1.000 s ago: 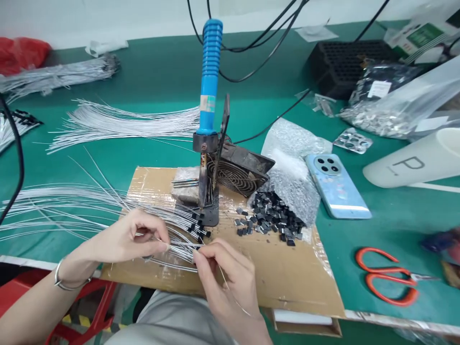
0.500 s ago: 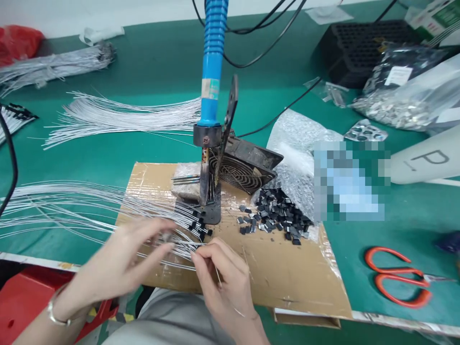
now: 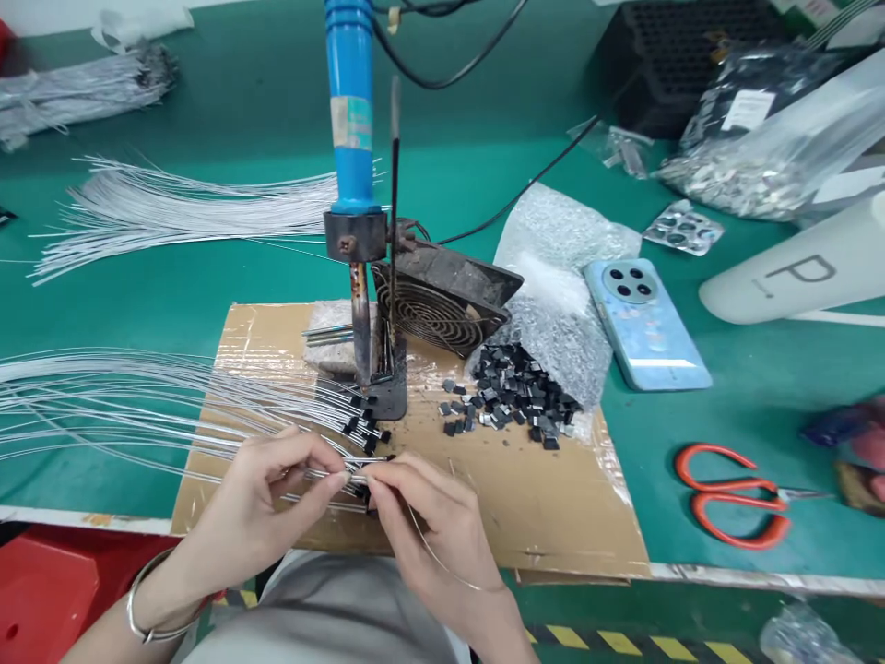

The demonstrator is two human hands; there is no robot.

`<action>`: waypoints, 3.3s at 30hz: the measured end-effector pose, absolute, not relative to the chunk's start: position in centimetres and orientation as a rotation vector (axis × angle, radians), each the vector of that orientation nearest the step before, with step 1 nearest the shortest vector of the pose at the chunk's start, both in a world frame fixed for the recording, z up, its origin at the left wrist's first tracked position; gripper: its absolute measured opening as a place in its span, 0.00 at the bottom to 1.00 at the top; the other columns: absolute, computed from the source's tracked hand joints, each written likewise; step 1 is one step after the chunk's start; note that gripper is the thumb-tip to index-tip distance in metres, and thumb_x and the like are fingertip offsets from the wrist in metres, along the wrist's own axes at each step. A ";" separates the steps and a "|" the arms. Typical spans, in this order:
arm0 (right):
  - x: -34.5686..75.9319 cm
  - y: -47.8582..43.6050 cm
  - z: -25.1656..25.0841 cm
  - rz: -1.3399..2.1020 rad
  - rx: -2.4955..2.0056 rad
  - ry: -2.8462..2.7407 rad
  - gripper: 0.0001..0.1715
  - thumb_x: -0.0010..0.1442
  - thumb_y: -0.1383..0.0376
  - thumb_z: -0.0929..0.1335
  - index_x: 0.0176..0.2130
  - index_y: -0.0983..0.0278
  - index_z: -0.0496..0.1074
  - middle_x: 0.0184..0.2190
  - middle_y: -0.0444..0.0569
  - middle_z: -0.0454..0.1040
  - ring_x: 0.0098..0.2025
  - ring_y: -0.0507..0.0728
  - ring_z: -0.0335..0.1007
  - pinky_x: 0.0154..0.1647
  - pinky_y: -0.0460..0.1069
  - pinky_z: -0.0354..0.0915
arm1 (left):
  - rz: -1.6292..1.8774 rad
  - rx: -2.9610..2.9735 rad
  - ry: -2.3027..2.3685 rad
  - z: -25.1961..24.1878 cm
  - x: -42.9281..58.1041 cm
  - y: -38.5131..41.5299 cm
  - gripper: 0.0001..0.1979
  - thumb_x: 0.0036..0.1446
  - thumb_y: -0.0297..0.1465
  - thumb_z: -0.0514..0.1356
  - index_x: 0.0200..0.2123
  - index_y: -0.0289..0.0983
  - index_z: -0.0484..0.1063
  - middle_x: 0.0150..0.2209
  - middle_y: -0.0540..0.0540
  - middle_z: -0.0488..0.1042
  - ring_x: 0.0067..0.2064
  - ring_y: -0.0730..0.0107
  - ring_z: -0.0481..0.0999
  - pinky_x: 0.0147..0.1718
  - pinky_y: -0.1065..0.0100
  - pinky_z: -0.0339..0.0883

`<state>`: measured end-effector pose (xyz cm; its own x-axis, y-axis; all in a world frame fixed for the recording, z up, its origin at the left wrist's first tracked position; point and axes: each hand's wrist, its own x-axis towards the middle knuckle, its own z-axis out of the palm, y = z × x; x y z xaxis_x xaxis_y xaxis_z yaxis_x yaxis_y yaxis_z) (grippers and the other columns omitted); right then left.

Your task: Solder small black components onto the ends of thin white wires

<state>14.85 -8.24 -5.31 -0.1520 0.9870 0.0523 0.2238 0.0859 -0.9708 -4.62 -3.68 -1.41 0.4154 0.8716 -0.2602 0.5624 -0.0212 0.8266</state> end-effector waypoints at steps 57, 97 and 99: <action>12.3 -8.5 -5.0 1.469 -1.116 -0.627 0.06 0.61 0.62 0.74 0.37 0.57 0.85 0.25 0.44 0.73 0.21 0.48 0.67 0.20 0.43 0.65 | 0.648 1.295 1.315 -1.7 -3.0 -4.6 0.10 0.61 0.37 0.62 0.30 0.39 0.74 0.22 0.51 0.70 0.22 0.74 0.59 0.19 0.70 0.52; 13.4 -7.9 -4.4 1.712 -1.104 -0.442 0.11 0.54 0.57 0.78 0.32 0.62 0.84 0.18 0.42 0.71 0.17 0.45 0.62 0.16 0.40 0.59 | 0.625 1.395 1.359 -1.6 -2.8 -4.9 0.12 0.62 0.35 0.60 0.27 0.38 0.70 0.20 0.53 0.64 0.22 0.74 0.55 0.21 0.69 0.48; 13.1 -8.0 -5.0 1.695 -1.064 -0.439 0.10 0.54 0.57 0.78 0.32 0.62 0.84 0.18 0.42 0.71 0.17 0.45 0.61 0.15 0.40 0.59 | 0.656 1.366 1.352 -1.6 -2.6 -5.0 0.11 0.61 0.35 0.60 0.27 0.38 0.70 0.21 0.53 0.65 0.21 0.74 0.55 0.20 0.69 0.47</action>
<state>13.14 -8.04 -4.97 -0.0662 0.8971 -0.4368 -0.5720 -0.3928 -0.7201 -2.59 -4.99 -1.64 0.2088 0.9362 -0.2828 0.3571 0.1962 0.9132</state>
